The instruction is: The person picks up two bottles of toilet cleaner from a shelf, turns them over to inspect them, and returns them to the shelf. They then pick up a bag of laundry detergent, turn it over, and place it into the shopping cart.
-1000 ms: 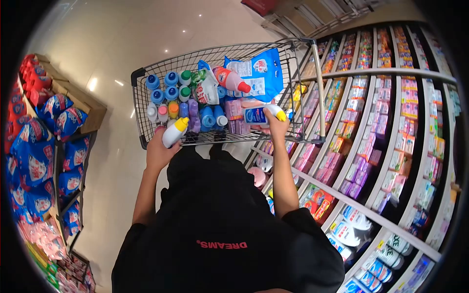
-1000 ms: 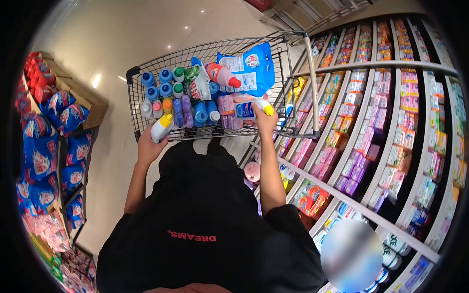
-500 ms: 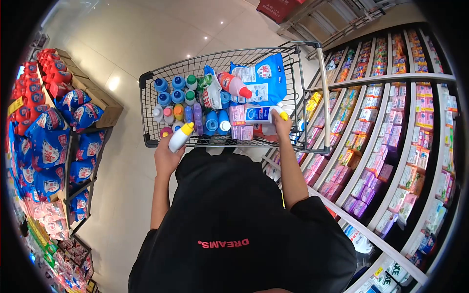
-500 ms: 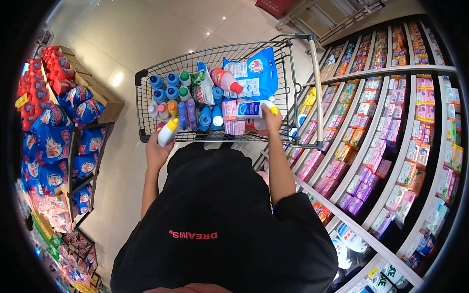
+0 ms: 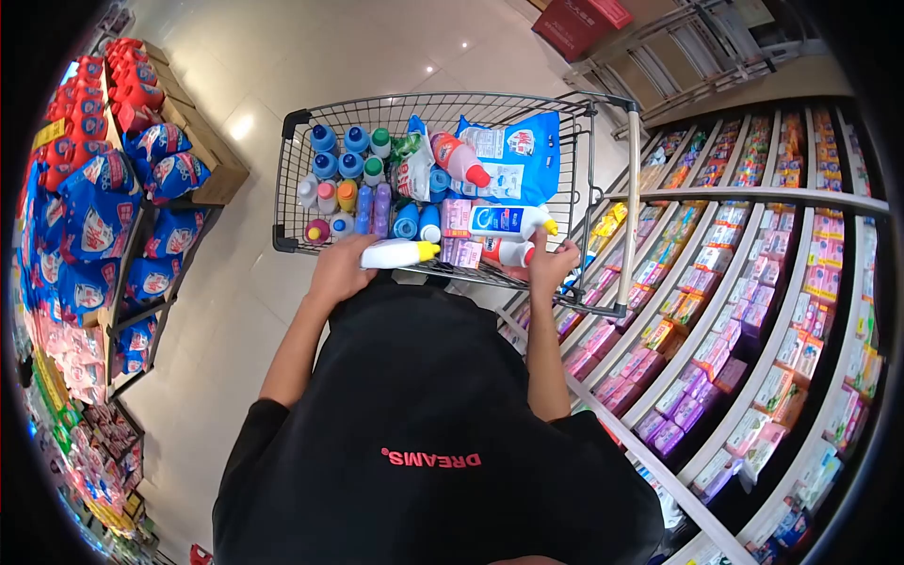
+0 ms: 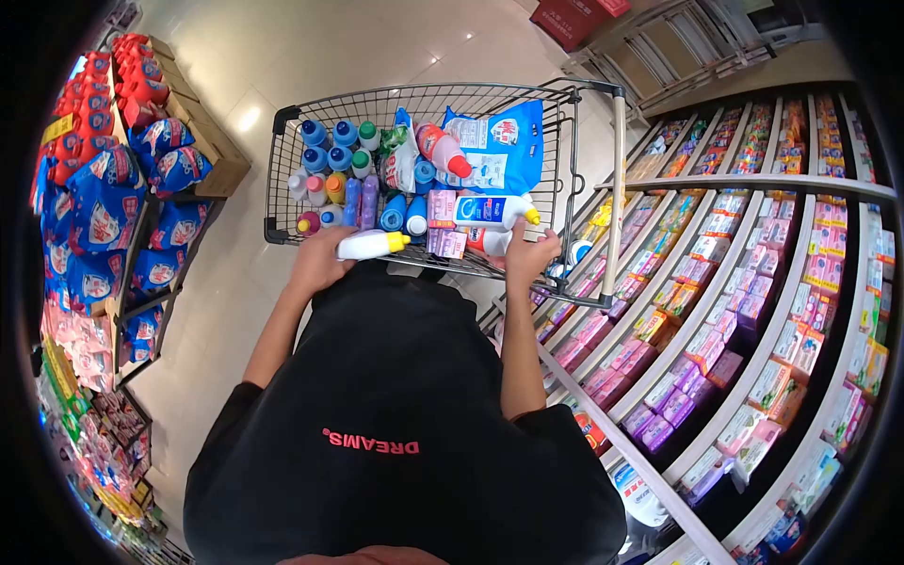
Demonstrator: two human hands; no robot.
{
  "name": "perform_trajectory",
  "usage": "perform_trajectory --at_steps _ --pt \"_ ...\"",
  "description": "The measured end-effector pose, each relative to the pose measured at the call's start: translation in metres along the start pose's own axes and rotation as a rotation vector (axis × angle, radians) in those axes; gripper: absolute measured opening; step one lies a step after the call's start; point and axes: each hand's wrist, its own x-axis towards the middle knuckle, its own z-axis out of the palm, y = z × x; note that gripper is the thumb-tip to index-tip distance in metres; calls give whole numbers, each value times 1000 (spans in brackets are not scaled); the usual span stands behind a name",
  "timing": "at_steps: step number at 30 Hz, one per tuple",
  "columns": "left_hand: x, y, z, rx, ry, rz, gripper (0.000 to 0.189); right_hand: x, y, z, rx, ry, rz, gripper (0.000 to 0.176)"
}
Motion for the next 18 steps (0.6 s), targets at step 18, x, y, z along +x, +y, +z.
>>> perform_trajectory --at_steps 18 --pt "36 -2 39 -121 -195 149 47 -53 -144 -45 217 -1195 -426 44"
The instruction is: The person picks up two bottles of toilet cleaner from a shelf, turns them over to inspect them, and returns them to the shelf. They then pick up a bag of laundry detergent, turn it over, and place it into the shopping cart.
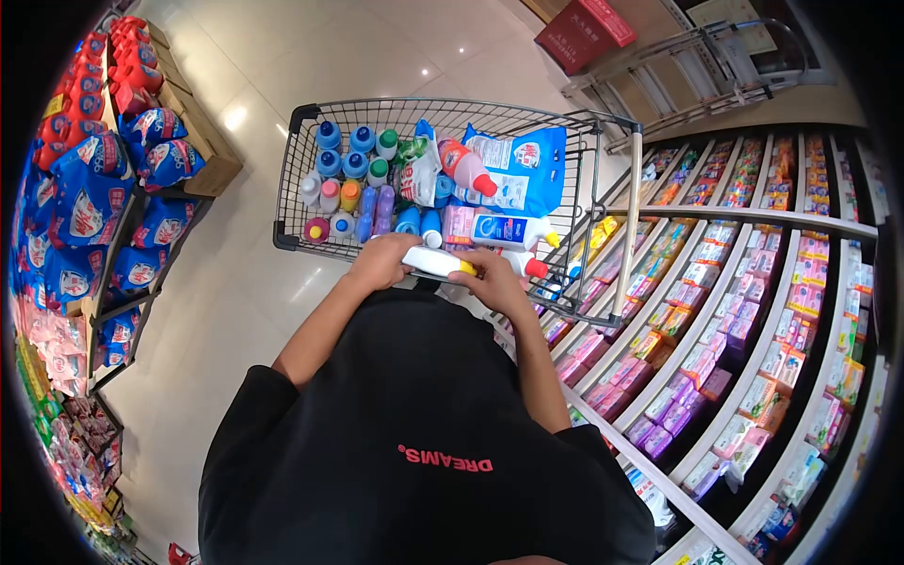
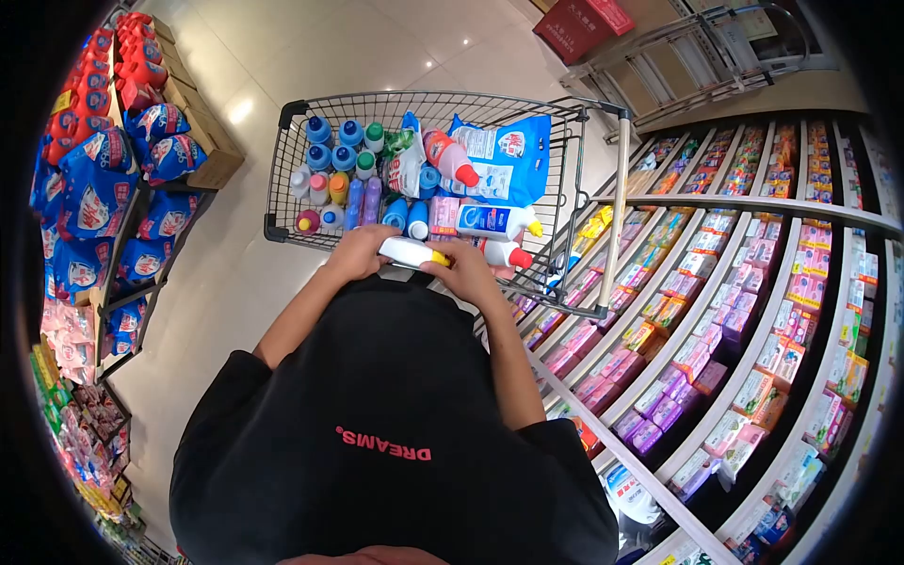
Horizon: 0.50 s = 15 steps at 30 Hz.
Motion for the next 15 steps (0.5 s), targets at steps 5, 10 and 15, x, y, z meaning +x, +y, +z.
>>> perform_trajectory --at_steps 5,10,15 --pt "-1 -14 4 -28 41 18 50 7 -14 5 -121 -16 -2 41" --pt "0 -13 -1 -69 35 -29 52 16 -17 14 -64 147 -8 37" --pt "-12 -24 2 -176 169 -58 51 21 7 7 -100 392 230 38"
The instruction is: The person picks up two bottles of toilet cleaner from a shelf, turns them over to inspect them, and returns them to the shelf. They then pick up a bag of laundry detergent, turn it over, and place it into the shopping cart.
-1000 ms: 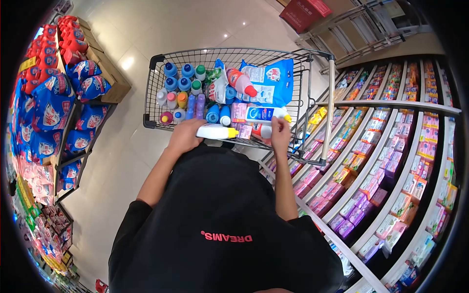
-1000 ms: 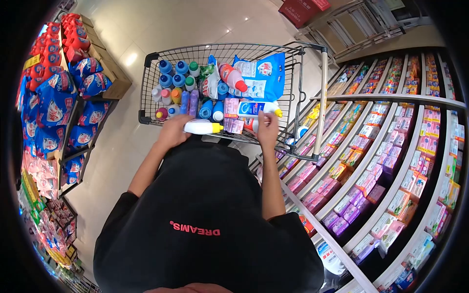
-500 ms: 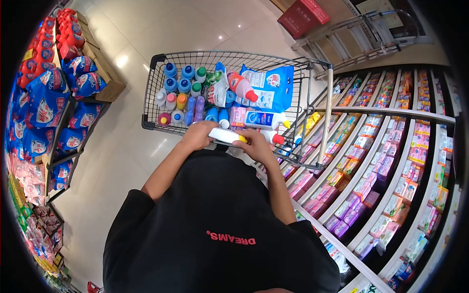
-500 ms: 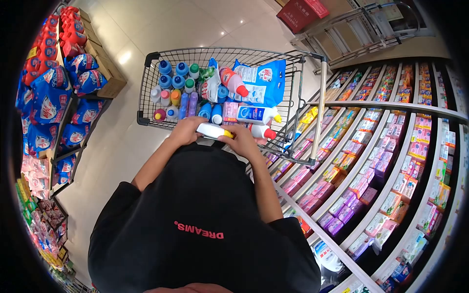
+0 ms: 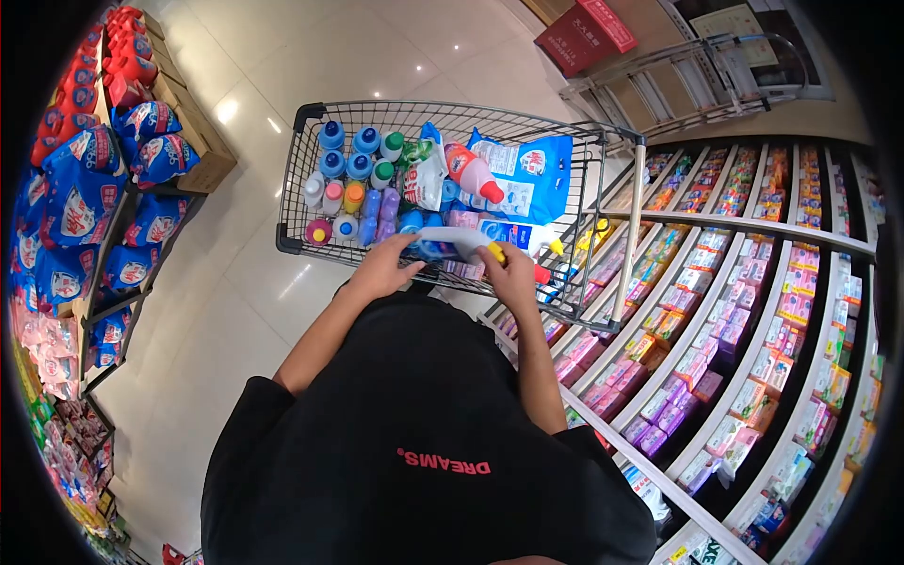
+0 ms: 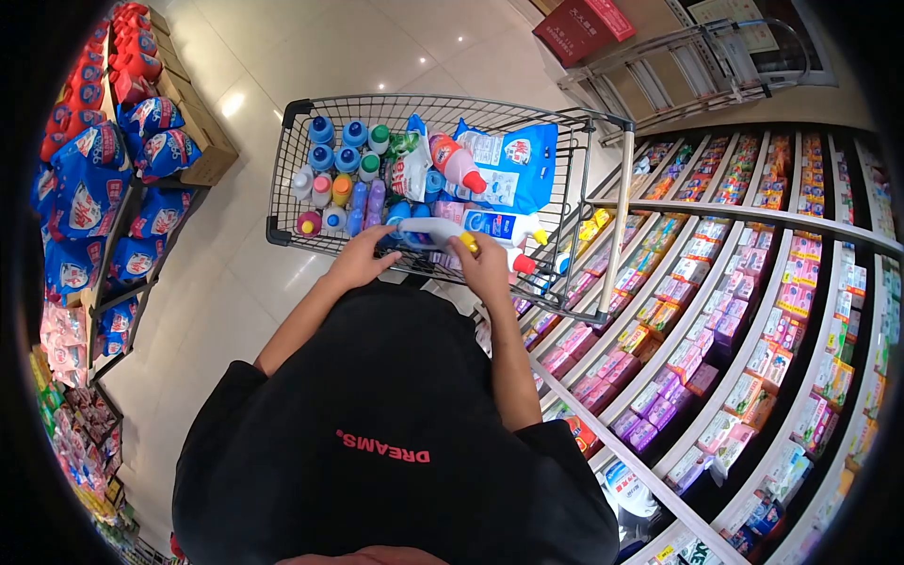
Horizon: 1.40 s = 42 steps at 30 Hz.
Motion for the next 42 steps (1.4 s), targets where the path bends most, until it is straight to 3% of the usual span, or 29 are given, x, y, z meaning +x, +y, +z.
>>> perform_trajectory --at_steps 2,5,10,11,13,15,16,18,30,35,38,42 --pt "-6 -21 -1 -25 -30 -82 51 2 14 -6 17 69 -8 40" --pt "-14 -40 -5 -15 -31 -194 48 8 44 -12 63 250 213 43" --pt "-22 -81 -3 261 -54 -325 53 14 55 -16 106 343 202 44" --pt "-23 -92 -1 258 -52 -326 53 16 48 -17 185 310 236 43" --pt "-23 -115 6 403 -283 -393 59 23 44 -13 262 277 268 42" --pt "-23 -124 9 361 -290 -379 59 36 44 -2 542 222 278 38" --pt "-23 -125 9 321 -298 -367 59 43 35 4 539 220 275 38" --pt "-20 -127 9 301 -311 -369 57 62 18 18 804 251 435 36" --pt "-24 -129 12 242 -278 -364 48 212 6 123 847 47 457 37" --pt "-23 -130 15 225 -257 -396 47 243 38 140 1050 -27 529 18" --pt "-23 -131 15 227 -262 -412 48 243 39 135 1204 -85 543 33" --pt "-20 -129 13 203 -263 -427 47 238 52 119 1476 -203 506 35"
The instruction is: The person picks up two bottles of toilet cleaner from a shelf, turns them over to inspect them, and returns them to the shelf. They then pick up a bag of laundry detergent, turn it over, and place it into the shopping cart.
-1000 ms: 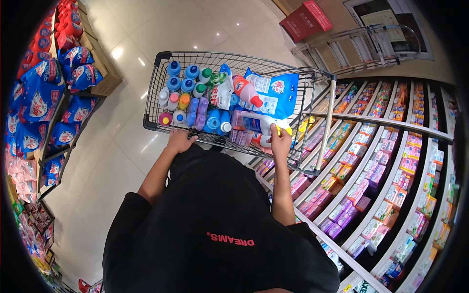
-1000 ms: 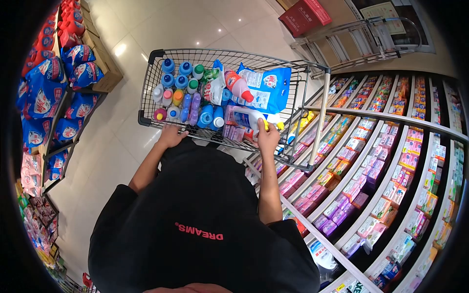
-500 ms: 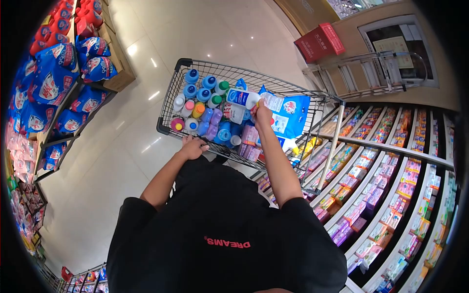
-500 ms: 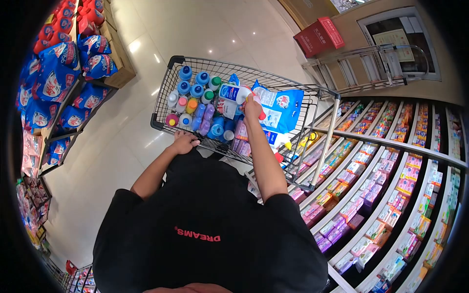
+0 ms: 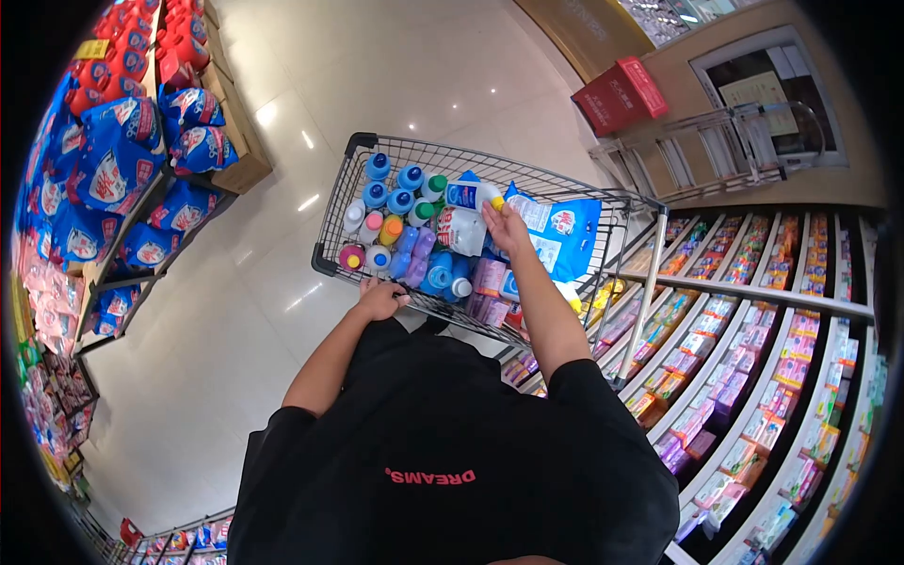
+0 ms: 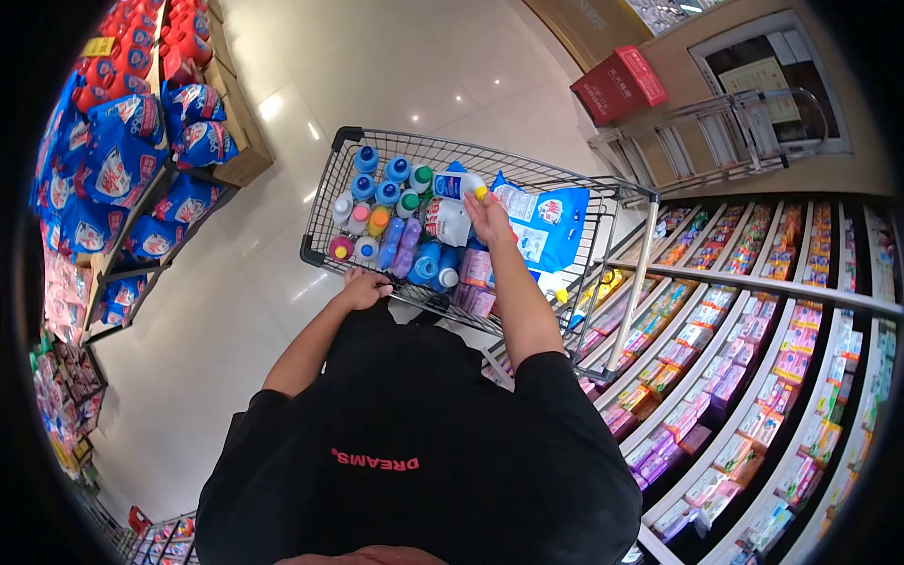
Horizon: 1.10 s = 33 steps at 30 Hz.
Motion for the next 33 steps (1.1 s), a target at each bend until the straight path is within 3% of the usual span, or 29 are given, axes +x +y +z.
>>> perform_trajectory --at_steps 4,6,7,10,14,16,18,20,22,24,26,28,33 --pt "-1 3 -4 -17 -20 -36 46 -7 -16 -37 195 -13 -35 39" --pt "0 5 -7 -7 -46 -43 46 -11 -34 -70 389 -140 -58 43" --pt "1 3 -7 -13 -69 -59 46 -57 -42 -43 211 20 -245 52" --pt "7 -7 3 7 -15 -51 45 -118 -74 -63 61 -60 -358 54" --pt "6 -6 2 36 -20 -60 46 -201 -110 -88 -438 145 -607 53" --pt "0 0 -2 52 -15 -58 47 -224 -123 -112 -642 296 -789 41" --pt "-4 7 -7 92 -48 -60 50 -266 -133 -108 -1006 636 -1014 28" --pt "-3 6 -4 141 -33 -51 52 -291 -149 -129 -1397 827 -1312 30" --pt "0 -7 7 209 -2 -19 57 -310 -162 -143 -1575 997 -1464 38" --pt "-4 -5 9 261 22 3 59 -314 -170 -171 -1619 1228 -1259 48" --pt "-8 -6 12 287 72 23 60 -309 -174 -213 -1717 1321 -849 57" --pt "-13 -2 14 274 99 23 59 -325 -182 -213 -1554 1019 -481 62" --pt "-16 1 19 270 88 -15 60 -310 -179 -231 -1688 1054 -551 53"
